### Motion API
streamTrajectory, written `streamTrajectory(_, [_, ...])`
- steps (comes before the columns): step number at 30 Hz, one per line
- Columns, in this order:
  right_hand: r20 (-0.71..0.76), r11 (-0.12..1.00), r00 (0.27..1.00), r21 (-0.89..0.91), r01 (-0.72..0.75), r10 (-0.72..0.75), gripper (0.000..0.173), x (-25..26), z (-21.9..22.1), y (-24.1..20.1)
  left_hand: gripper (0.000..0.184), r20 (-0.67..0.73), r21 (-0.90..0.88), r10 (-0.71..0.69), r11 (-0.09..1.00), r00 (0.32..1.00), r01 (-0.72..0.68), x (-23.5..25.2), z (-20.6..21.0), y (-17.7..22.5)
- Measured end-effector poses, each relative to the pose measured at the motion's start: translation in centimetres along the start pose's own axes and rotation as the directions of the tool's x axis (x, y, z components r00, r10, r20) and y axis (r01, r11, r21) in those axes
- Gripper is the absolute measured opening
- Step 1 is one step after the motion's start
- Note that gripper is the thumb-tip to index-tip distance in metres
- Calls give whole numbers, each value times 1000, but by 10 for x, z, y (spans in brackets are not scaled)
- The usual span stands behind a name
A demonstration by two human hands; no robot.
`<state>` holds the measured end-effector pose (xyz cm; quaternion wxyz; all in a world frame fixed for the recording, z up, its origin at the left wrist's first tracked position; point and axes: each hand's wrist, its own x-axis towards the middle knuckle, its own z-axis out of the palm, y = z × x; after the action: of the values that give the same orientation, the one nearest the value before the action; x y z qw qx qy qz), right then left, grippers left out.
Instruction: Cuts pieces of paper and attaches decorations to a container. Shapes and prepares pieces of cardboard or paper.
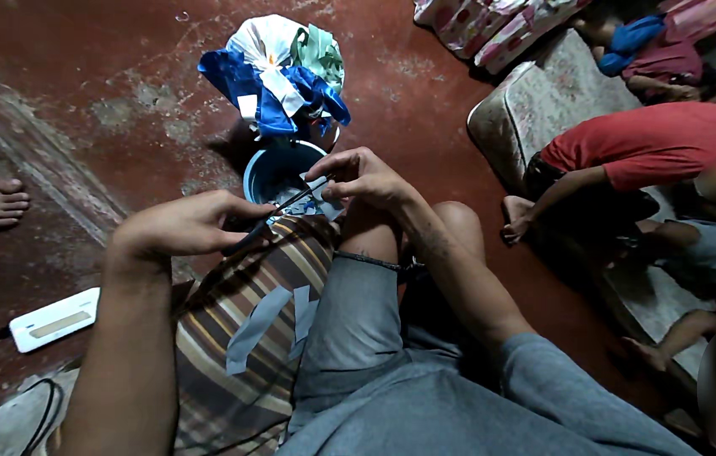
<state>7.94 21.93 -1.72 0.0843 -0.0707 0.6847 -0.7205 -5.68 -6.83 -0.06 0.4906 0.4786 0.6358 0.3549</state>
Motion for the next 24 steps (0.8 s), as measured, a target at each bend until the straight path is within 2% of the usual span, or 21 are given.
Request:
streamTrajectory(7, [57, 1000, 998, 7, -9, 8, 35, 0, 1, -4, 48, 33, -68, 86, 994, 996, -83, 6, 6, 4])
streamTrajectory(13, [66, 998, 998, 67, 7, -11, 31, -2, 3, -3, 50, 76, -153, 32, 988, 997, -20, 2, 2, 7])
streamTrajectory(18, [38, 998, 999, 65, 11, -14, 55, -1, -1, -4, 52, 93, -85, 3, 996, 996, 5, 1, -1, 3])
streamTrajectory(24, [17, 991, 997, 109, 77, -79, 33, -1, -1, -2, 50, 73, -77, 1, 997, 997, 4, -2, -4, 0])
